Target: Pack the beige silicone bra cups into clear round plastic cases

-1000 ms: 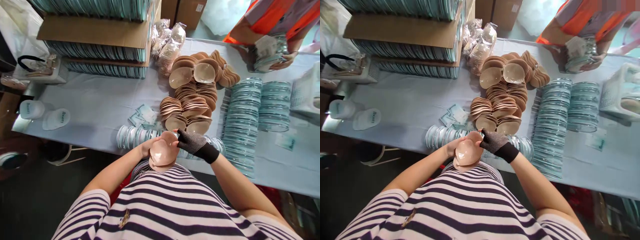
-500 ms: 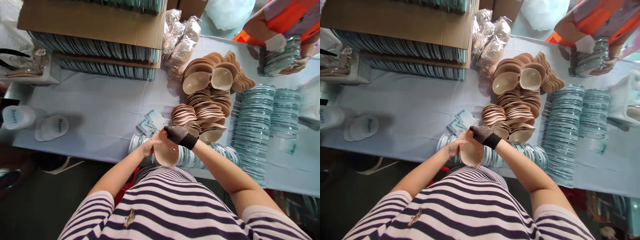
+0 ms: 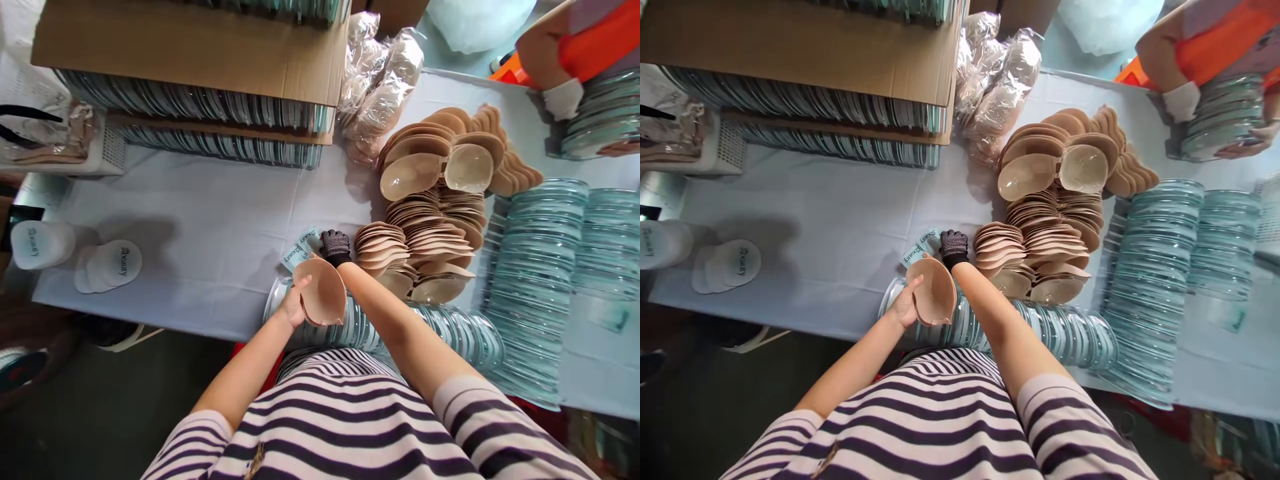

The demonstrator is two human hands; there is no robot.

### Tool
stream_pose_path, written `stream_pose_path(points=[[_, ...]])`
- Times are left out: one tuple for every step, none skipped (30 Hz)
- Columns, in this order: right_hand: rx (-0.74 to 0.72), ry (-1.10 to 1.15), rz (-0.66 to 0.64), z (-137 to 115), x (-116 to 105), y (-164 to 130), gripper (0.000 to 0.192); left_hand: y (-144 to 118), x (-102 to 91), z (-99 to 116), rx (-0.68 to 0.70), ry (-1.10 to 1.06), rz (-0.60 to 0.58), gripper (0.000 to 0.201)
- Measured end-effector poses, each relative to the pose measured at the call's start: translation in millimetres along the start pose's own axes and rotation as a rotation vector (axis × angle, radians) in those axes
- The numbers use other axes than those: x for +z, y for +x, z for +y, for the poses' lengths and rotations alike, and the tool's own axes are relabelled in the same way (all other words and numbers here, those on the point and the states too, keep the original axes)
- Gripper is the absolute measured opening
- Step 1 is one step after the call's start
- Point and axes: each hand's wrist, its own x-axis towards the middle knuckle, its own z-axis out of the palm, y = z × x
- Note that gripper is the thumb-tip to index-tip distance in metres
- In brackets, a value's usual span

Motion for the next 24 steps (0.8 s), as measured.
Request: stream_pose_path(points=[[0.029,0.021,-0.023,0.5,-0.5,-1.0,0.042,-0.1,1.7,-1.3,0.003,-0.014,0.028,0.041],[0.056,0.045,-0.046,1.8,-1.8,-1.9,0.041,0.0,3.1,-2.4,0.016,-0.025,0.049,0.041],[0.074,0.08,-0.059,4.4,-4.3,-3.2,0.04,0.1,4.0,-3.4,0.037,-0.033,0.058,0.043],[0.076,0.133,-0.057,8.5,-8.1,-5.5,0.037,0.2,4.7,-4.1,0.063,-0.037,0.058,0.045],[0.073,0.208,-0.028,14.7,-13.7,-9.6,0.032,0.1,5.4,-4.4,0.091,-0.036,0.048,0.048],[0.071,0.305,0.029,23.0,-20.9,-16.3,0.029,-0.2,6.6,-4.4,0.123,-0.03,0.028,0.052],[0.072,0.417,0.109,33.4,-29.6,-26.2,0.029,-0.9,8.4,-4.2,0.156,-0.019,-0.002,0.057],[0.071,0.535,0.198,45.2,-39.4,-39.7,0.032,-1.9,11.4,-4.1,0.185,-0.004,-0.04,0.062],[0.063,0.648,0.279,57.6,-49.2,-56.6,0.037,-3.4,15.6,-4.2,0.207,0.014,-0.09,0.068],[0.04,0.754,0.331,69.3,-58.3,-76.1,0.041,-5.1,21.1,-4.9,0.221,0.036,-0.147,0.074],[-0.011,0.841,0.347,79.2,-65.5,-97.3,0.044,-6.9,27.6,-6.6,0.227,0.064,-0.206,0.08],[-0.086,0.896,0.334,86.6,-70.1,-118.5,0.045,-8.8,34.7,-9.6,0.235,0.101,-0.255,0.084],[-0.163,0.913,0.316,91.0,-71.5,-138.3,0.045,-10.5,42.0,-14.2,0.25,0.143,-0.288,0.086],[-0.218,0.89,0.309,92.8,-69.6,-155.5,0.042,-11.8,49.0,-20.5,0.267,0.186,-0.305,0.086],[-0.242,0.831,0.313,92.6,-64.7,-169.2,0.037,-12.5,55.3,-28.6,0.275,0.224,-0.312,0.085],[-0.23,0.751,0.324,91.4,-57.4,-179.4,0.032,-12.6,60.8,-38.3,0.264,0.253,-0.313,0.084],[-0.189,0.668,0.337,90.3,-48.7,-186.8,0.027,-12.0,65.4,-49.3,0.247,0.268,-0.304,0.082],[-0.136,0.602,0.352,90.1,-39.1,-192.2,0.024,-11.0,69.3,-61.1,0.23,0.269,-0.28,0.078],[-0.086,0.562,0.372,91.6,-29.4,-197.0,0.023,-9.6,72.7,-73.4,0.223,0.263,-0.241,0.072],[-0.049,0.558,0.409,95.0,-19.8,-202.1,0.025,-8.1,75.8,-85.7,0.234,0.25,-0.185,0.065],[-0.027,0.595,0.468,100.3,-10.3,-208.3,0.031,-7.0,78.9,-97.7,0.268,0.232,-0.114,0.058],[-0.018,0.672,0.545,107.4,-0.6,-216.0,0.042,-6.4,82.2,-109.4,0.305,0.215,-0.045,0.052],[-0.021,0.774,0.615,115.5,9.5,-225.0,0.054,-6.4,85.8,-121.1,0.33,0.203,0.004,0.046],[-0.03,0.883,0.662,124.3,20.4,-235.1,0.065,-7.0,89.7,-132.9,0.336,0.2,0.026,0.042]])
